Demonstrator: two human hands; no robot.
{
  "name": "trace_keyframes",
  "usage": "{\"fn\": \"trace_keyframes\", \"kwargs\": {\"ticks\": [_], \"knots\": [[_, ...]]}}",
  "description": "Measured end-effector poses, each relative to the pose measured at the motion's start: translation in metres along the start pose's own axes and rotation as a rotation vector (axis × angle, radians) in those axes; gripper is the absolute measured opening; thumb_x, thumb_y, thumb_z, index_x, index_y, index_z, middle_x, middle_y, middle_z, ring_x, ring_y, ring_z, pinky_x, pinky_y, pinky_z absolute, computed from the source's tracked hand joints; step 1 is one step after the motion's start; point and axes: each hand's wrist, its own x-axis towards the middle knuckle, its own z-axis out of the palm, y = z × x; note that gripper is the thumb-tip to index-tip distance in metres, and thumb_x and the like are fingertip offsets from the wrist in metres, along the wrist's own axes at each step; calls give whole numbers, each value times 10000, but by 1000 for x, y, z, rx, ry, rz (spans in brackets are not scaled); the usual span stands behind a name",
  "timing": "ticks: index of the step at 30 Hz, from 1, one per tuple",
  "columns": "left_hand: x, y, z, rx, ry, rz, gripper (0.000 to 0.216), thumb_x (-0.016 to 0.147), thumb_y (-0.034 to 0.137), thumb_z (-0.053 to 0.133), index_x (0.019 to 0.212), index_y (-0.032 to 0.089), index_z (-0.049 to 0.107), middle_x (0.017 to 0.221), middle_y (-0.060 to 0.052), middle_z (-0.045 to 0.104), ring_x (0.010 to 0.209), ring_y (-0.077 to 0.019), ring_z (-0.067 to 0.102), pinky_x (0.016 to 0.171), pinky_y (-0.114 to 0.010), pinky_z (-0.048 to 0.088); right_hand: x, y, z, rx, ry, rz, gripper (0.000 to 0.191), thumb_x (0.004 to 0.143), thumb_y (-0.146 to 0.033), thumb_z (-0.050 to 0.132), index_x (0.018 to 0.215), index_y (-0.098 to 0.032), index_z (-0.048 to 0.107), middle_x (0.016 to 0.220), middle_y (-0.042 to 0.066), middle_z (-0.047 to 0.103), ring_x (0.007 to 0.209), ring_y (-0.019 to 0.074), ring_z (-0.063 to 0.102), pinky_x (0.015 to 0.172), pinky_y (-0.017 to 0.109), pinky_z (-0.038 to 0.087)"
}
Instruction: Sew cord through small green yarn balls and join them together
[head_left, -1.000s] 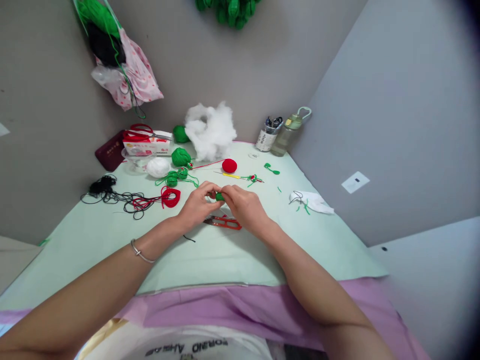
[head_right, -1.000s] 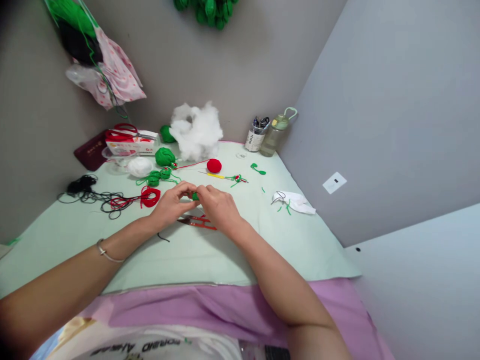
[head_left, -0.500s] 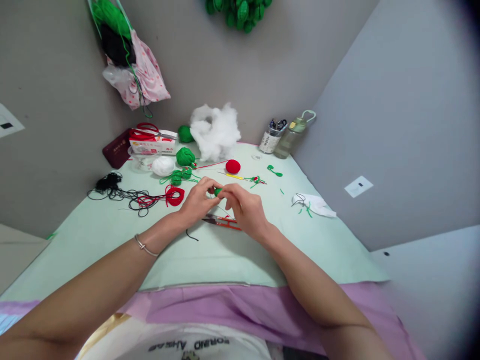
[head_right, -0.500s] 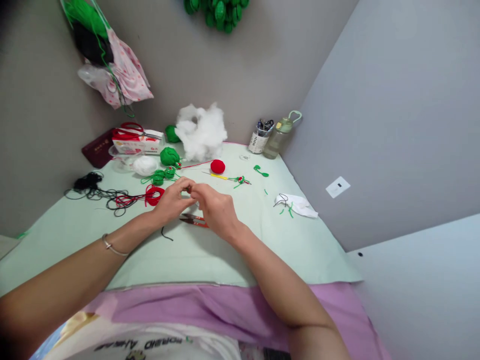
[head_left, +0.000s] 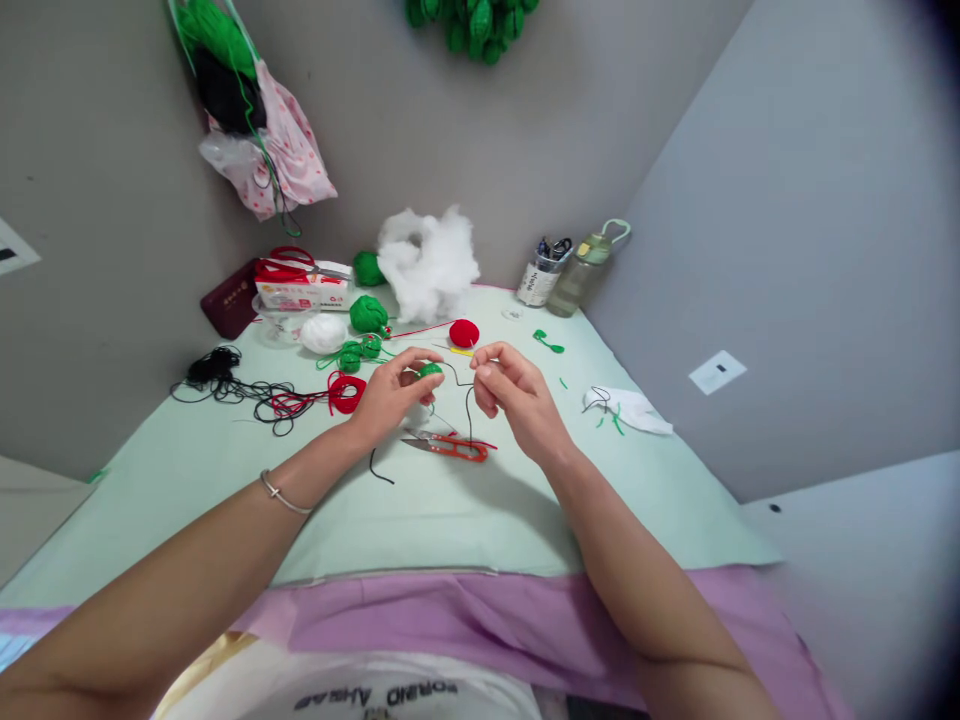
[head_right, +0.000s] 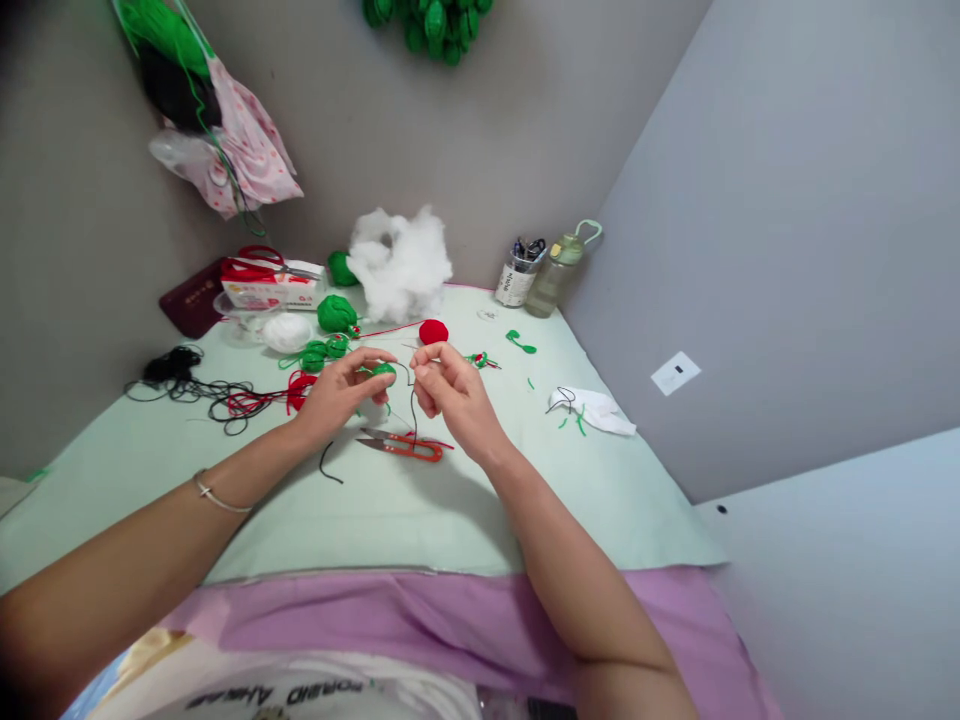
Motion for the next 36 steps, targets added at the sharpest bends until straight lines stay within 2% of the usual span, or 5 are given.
{"fn": "trace_keyframes", "kwargs": {"ticks": [8, 15, 23, 27, 36], "knots": [[2, 1, -1, -174, -202, -129, 558, 787, 314, 742, 1326, 231, 623, 851, -29, 707, 902, -221, 693, 822, -343, 508, 3, 6, -3, -66, 163, -21, 187, 914, -381, 602, 923, -209, 530, 566, -69, 466, 529, 99, 416, 526, 240, 342], [-4, -5, 4, 70, -101, 84, 360, 802, 288, 704, 1157, 234, 718, 1086, -67, 638, 934, -203, 651, 875, -373, 547, -1, -3, -2, -118, 212, -136, 168, 927, -383, 610, 920, -221, 567, 585, -46, 512, 560, 115, 469, 590, 270, 408], [-4, 0, 3, 94, -55, 132, 320, 759, 247, 698, 1078, 209, 695, 1105, -71, 662, 1033, -227, 636, 907, -366, 549, -15, -8, 2, -12, -255, -63, 166, 935, -368, 631, 953, -204, 617, 634, -38, 541, 532, 95, 501, 519, 244, 396], [-1, 5, 2, -45, 21, 84, 327, 742, 249, 733, 1059, 208, 668, 1098, -60, 682, 1061, -224, 631, 903, -347, 536, -16, -6, 5, 31, -350, 26, 177, 938, -363, 628, 971, -189, 620, 626, -38, 558, 552, 90, 511, 528, 229, 404], [7, 10, -2, -493, 24, -146, 321, 696, 311, 818, 944, 187, 656, 890, -16, 697, 853, -184, 686, 881, -395, 562, -3, 8, 9, 6, -50, -79, 178, 795, -381, 764, 783, -213, 704, 961, 47, 651, 753, 131, 547, 574, 255, 430]]}}
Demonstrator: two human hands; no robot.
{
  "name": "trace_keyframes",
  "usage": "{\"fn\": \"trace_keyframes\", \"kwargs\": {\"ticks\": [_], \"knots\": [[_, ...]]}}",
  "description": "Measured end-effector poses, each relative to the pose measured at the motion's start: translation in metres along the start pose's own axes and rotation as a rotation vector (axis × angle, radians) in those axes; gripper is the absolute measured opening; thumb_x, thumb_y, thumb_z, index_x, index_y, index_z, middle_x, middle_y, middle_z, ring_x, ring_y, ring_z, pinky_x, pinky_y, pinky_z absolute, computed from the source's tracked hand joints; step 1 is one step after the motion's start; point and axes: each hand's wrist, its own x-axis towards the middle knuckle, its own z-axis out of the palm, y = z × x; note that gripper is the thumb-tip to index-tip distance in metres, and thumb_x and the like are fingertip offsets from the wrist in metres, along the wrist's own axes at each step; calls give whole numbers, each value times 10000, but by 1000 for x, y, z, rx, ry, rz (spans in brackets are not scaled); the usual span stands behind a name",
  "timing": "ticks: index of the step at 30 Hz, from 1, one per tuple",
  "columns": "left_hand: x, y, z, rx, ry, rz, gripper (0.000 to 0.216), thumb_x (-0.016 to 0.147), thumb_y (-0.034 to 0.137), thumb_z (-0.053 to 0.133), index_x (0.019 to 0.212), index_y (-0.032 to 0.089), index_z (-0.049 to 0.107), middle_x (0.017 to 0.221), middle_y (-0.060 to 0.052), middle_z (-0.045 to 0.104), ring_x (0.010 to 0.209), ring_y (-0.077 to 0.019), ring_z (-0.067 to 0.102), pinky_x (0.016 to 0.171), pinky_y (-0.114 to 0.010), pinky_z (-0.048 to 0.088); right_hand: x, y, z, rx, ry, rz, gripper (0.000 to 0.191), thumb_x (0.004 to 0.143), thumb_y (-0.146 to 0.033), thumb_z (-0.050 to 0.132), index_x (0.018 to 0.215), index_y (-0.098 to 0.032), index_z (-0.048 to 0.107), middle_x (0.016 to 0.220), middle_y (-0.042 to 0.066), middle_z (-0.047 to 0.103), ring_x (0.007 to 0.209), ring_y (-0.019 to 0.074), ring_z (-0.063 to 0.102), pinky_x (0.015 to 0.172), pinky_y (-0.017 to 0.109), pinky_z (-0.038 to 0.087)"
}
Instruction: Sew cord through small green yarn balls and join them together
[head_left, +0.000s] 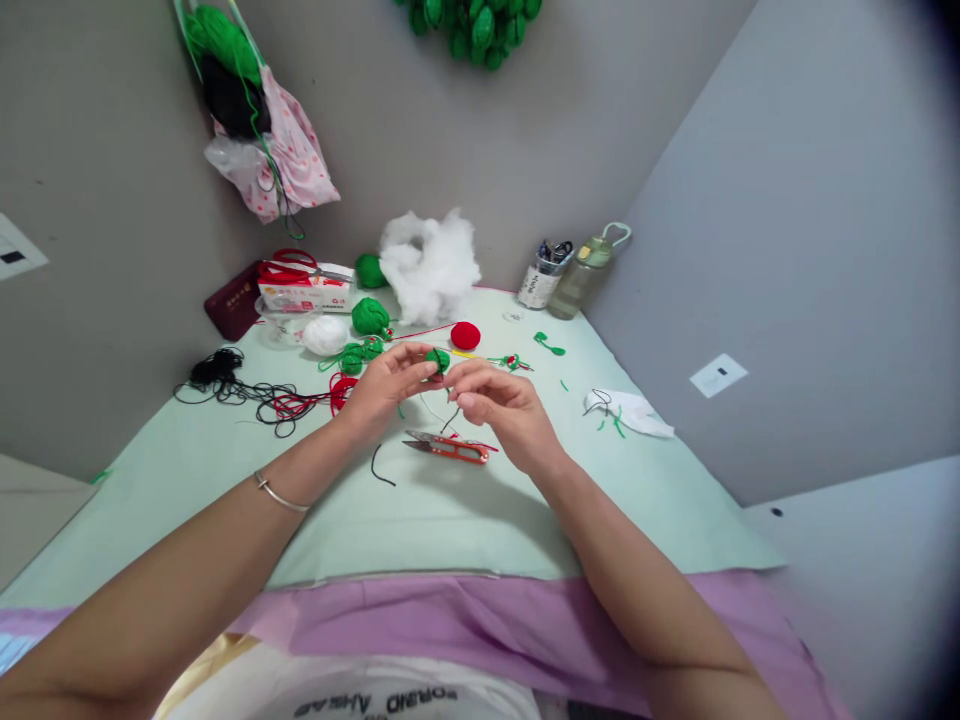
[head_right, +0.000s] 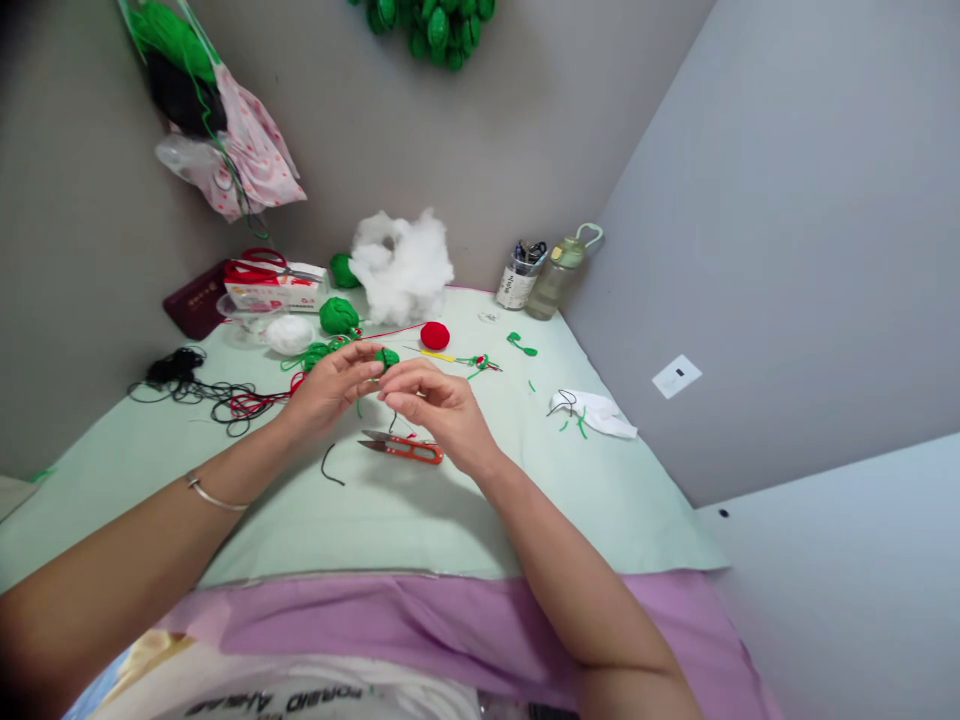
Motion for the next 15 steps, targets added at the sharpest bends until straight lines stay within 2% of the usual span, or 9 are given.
{"fn": "trace_keyframes", "kwargs": {"ticks": [3, 6, 9, 15], "knots": [[-1, 1, 0, -51, -28, -13, 311, 714, 296, 819, 961, 184, 666, 932, -20, 713, 866, -169, 695, 950, -408, 541, 3, 6, -2, -6, 173, 43, 158, 797, -370, 749, 802, -218, 706, 832, 9, 625, 605, 94, 455, 543, 255, 397], [-1, 2, 0, -56, -39, -23, 313, 718, 290, 823, 967, 180, 668, 945, -27, 719, 864, -168, 699, 969, -420, 537, 4, 9, -2, -93, 256, 89, 170, 802, -363, 733, 808, -195, 706, 695, -16, 578, 558, 88, 425, 525, 253, 366], [-1, 3, 0, -49, -46, -29, 305, 719, 285, 823, 961, 177, 672, 916, -25, 721, 852, -167, 698, 981, -421, 532, 4, 10, 0, -187, 251, 95, 168, 800, -345, 721, 780, -181, 695, 651, -25, 558, 557, 90, 421, 526, 252, 357], [-2, 3, 1, -52, -38, -24, 309, 712, 287, 827, 960, 169, 686, 928, -29, 724, 844, -167, 697, 986, -424, 522, 4, 13, 2, -264, 224, 72, 154, 810, -315, 698, 769, -167, 688, 717, -1, 612, 619, 103, 470, 578, 258, 388]]}}
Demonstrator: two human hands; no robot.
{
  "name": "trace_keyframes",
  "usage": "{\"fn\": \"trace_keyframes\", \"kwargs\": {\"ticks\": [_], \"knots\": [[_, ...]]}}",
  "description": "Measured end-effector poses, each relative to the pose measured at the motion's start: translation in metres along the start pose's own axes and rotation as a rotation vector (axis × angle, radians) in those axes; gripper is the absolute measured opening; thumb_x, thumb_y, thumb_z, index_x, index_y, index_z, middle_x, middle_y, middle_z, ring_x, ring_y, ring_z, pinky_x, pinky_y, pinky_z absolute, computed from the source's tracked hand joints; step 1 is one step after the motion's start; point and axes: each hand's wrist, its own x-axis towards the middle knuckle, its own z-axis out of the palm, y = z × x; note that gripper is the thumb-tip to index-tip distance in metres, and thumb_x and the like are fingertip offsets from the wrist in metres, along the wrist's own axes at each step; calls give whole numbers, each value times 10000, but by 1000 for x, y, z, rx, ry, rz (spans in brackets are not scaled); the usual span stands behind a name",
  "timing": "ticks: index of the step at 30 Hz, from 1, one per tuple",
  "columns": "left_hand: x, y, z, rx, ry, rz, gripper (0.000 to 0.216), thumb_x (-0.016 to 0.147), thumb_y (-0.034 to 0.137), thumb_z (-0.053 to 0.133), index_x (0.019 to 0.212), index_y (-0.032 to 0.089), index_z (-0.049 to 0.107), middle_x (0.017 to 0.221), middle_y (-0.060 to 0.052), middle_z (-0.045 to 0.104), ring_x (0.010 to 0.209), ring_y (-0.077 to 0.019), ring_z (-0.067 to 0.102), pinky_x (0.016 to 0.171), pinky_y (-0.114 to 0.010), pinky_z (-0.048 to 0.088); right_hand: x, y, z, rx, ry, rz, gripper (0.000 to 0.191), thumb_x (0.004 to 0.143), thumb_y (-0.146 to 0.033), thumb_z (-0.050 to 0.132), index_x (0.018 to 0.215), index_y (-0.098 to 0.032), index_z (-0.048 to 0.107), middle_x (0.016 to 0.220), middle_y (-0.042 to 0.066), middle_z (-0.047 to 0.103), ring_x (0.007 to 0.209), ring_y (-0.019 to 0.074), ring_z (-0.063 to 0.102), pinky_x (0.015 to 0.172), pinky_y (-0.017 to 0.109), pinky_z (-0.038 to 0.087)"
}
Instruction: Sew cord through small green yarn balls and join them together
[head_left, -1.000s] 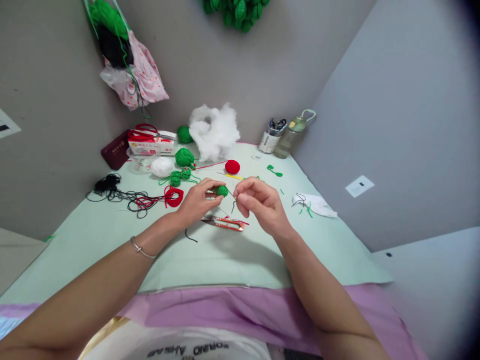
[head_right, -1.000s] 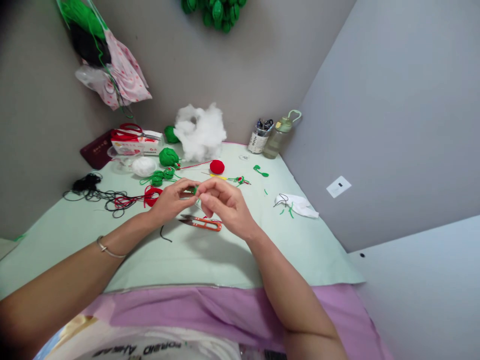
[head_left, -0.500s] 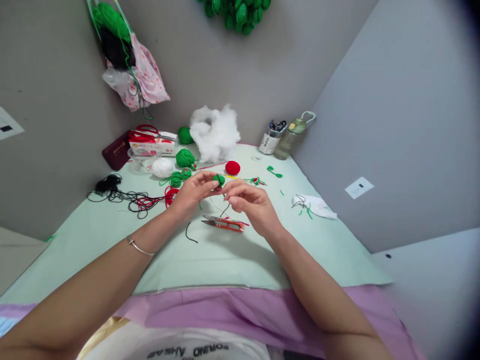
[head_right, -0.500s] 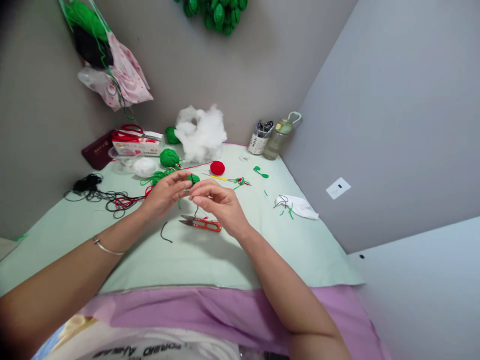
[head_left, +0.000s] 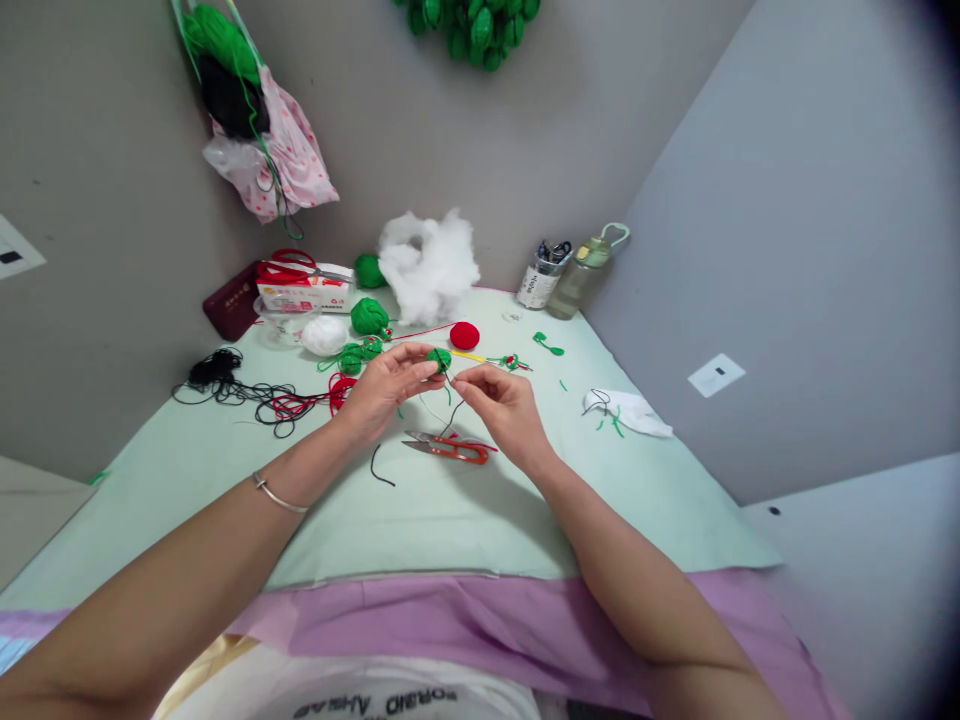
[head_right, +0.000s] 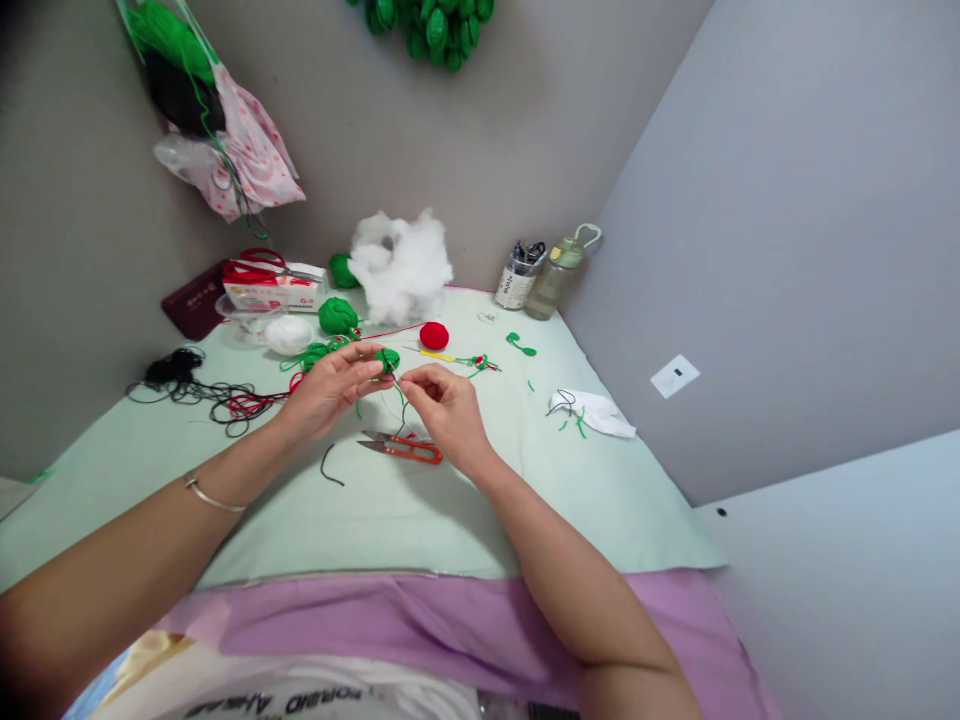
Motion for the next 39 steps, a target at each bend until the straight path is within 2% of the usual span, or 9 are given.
{"fn": "trace_keyframes", "kwargs": {"ticks": [13, 21, 26, 33, 36, 39], "knots": [[0, -1, 0, 11, 24, 2, 326, 693, 280, 853, 949, 163, 690, 905, -17, 728, 815, -158, 701, 941, -384, 542, 1, 3, -3, -89, -21, -5, 134, 814, -291, 679, 765, -167, 694, 694, 5, 615, 611, 111, 478, 573, 262, 383], [-1, 6, -1, 12, -64, -100, 290, 712, 309, 844, 913, 155, 702, 842, -14, 720, 764, -151, 694, 870, -349, 558, 2, 5, -6, -44, -55, -85, 113, 841, -264, 667, 797, -171, 715, 783, 23, 635, 672, 121, 504, 620, 278, 387], [-3, 4, 1, 11, -113, -103, 278, 731, 325, 836, 921, 161, 718, 851, -20, 730, 778, -144, 689, 831, -314, 564, 3, 6, -7, -41, -56, -106, 108, 848, -272, 666, 818, -183, 720, 799, 23, 632, 681, 124, 501, 624, 280, 387], [-2, 4, -1, -17, -32, -77, 278, 723, 343, 839, 879, 159, 702, 858, -11, 708, 785, -145, 691, 870, -329, 561, 0, 1, -7, -174, -26, -110, 151, 866, -206, 602, 940, -176, 730, 811, 21, 625, 632, 110, 464, 602, 275, 381], [0, 5, -2, -8, -16, -65, 289, 714, 338, 842, 895, 162, 702, 879, -13, 707, 795, -153, 694, 897, -354, 556, -2, -1, -7, -214, 23, -167, 159, 878, -183, 586, 949, -179, 729, 782, 14, 597, 632, 112, 467, 600, 271, 382], [1, 3, -3, 9, -28, -63, 298, 705, 334, 847, 909, 167, 709, 897, -15, 711, 798, -156, 696, 918, -366, 549, -4, -1, -7, -256, 10, -254, 168, 897, -177, 582, 966, -192, 734, 740, 1, 542, 634, 115, 465, 602, 267, 383]]}}
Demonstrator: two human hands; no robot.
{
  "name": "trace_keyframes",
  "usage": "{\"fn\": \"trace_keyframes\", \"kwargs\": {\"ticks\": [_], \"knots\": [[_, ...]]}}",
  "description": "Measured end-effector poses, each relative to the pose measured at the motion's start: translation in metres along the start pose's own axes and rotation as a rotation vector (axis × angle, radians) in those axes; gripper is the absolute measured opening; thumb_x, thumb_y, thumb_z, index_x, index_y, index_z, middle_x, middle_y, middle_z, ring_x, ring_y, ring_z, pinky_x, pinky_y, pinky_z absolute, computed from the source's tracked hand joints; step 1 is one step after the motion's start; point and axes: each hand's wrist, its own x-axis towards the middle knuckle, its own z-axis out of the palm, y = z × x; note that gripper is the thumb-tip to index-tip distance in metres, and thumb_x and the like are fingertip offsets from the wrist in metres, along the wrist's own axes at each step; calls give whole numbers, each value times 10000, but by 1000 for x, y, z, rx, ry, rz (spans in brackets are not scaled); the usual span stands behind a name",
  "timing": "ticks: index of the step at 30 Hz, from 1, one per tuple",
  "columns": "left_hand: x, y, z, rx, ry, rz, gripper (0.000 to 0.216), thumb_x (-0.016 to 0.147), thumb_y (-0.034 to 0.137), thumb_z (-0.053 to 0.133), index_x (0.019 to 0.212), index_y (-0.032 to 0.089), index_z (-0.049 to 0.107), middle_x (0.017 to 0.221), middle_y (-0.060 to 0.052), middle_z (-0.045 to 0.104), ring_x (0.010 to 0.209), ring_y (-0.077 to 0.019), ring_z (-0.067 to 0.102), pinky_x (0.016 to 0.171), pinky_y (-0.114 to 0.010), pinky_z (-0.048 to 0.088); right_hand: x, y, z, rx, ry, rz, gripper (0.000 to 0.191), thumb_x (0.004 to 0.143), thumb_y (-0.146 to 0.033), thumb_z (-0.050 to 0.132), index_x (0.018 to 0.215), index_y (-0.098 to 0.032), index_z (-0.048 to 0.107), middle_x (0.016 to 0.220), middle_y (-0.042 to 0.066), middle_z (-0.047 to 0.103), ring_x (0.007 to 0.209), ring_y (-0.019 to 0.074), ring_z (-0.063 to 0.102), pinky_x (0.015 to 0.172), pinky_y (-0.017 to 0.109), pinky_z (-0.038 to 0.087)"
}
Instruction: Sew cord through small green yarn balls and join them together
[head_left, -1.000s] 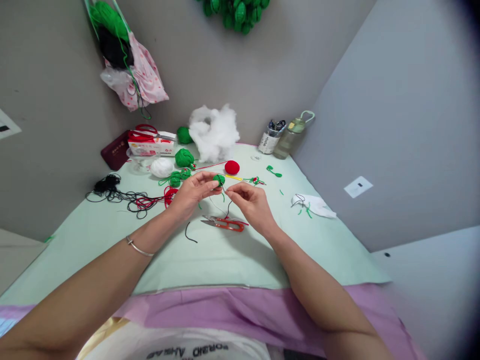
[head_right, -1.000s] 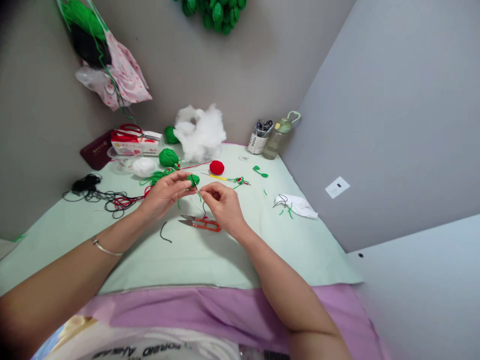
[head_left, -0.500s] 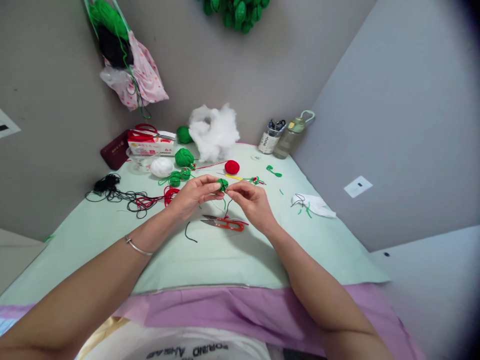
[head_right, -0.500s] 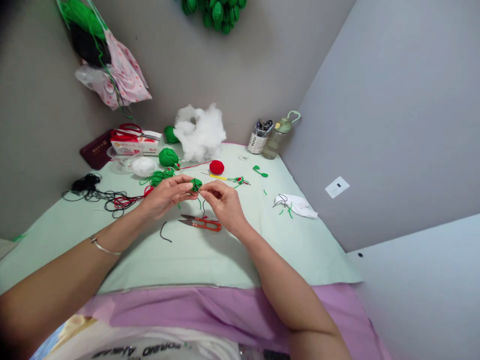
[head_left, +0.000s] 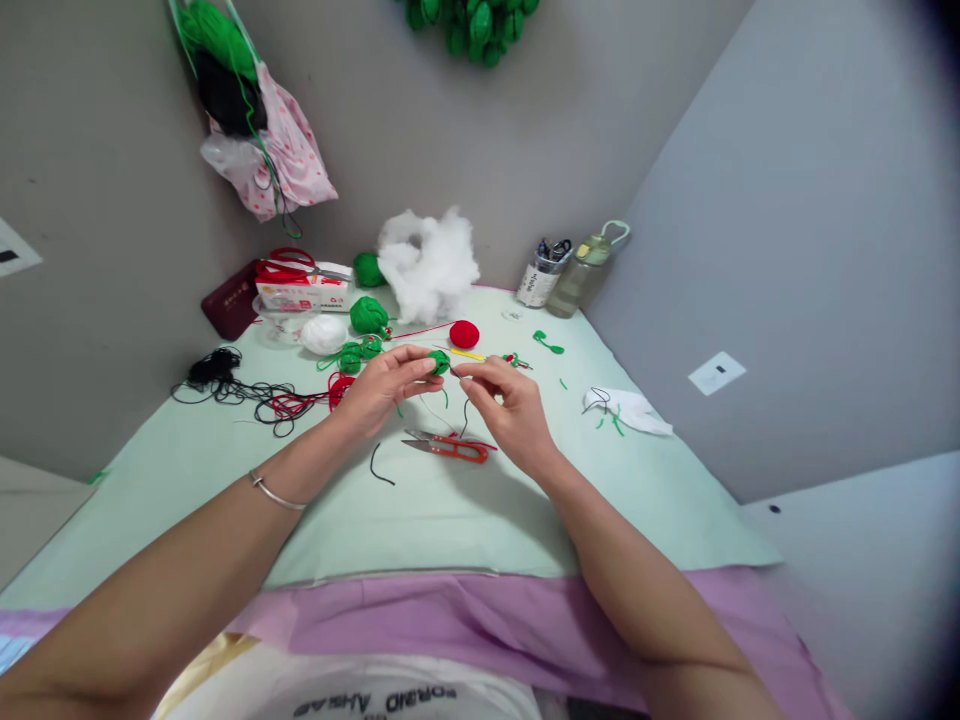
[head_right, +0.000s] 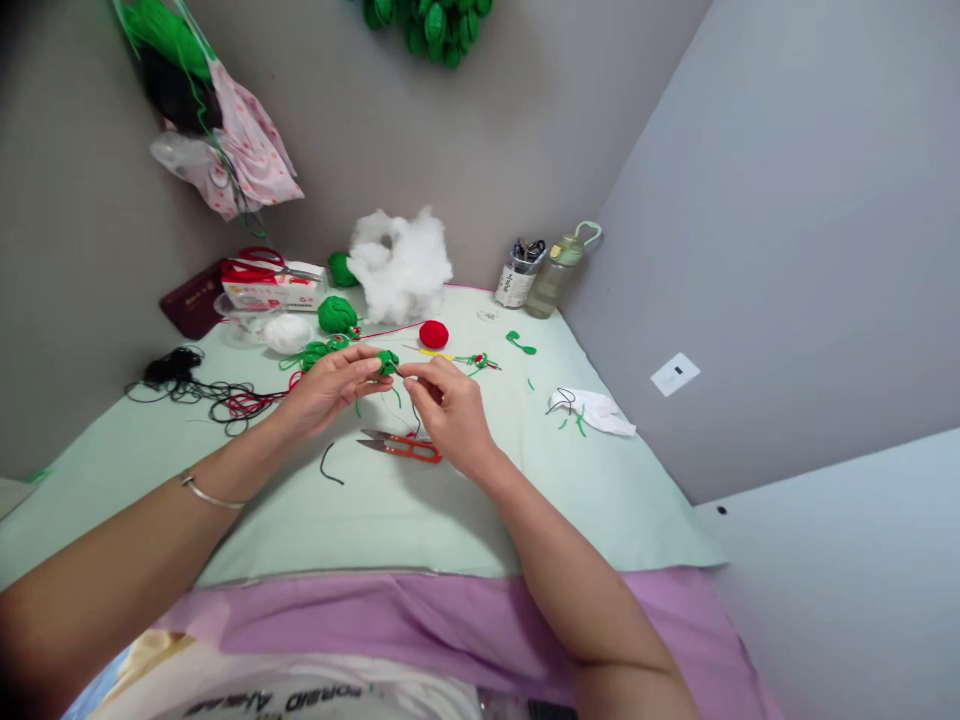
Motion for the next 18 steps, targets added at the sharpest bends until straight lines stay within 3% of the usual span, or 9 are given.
{"fn": "trace_keyframes", "kwargs": {"ticks": [5, 18], "knots": [[-1, -1, 0, 19, -13, 12, 289, 712, 340, 843, 913, 175, 716, 902, -17, 710, 822, -157, 689, 933, -372, 543, -2, 3, 2, -96, -48, -51, 175, 918, -165, 564, 955, -199, 731, 736, -2, 510, 622, 112, 460, 601, 265, 377], [-3, 1, 4, 16, -29, -26, 271, 719, 327, 833, 899, 169, 706, 893, -24, 725, 788, -153, 687, 894, -347, 550, -1, 8, 5, -89, -48, 1, 145, 914, -229, 569, 936, -215, 711, 789, 24, 585, 659, 137, 489, 638, 288, 397]]}}
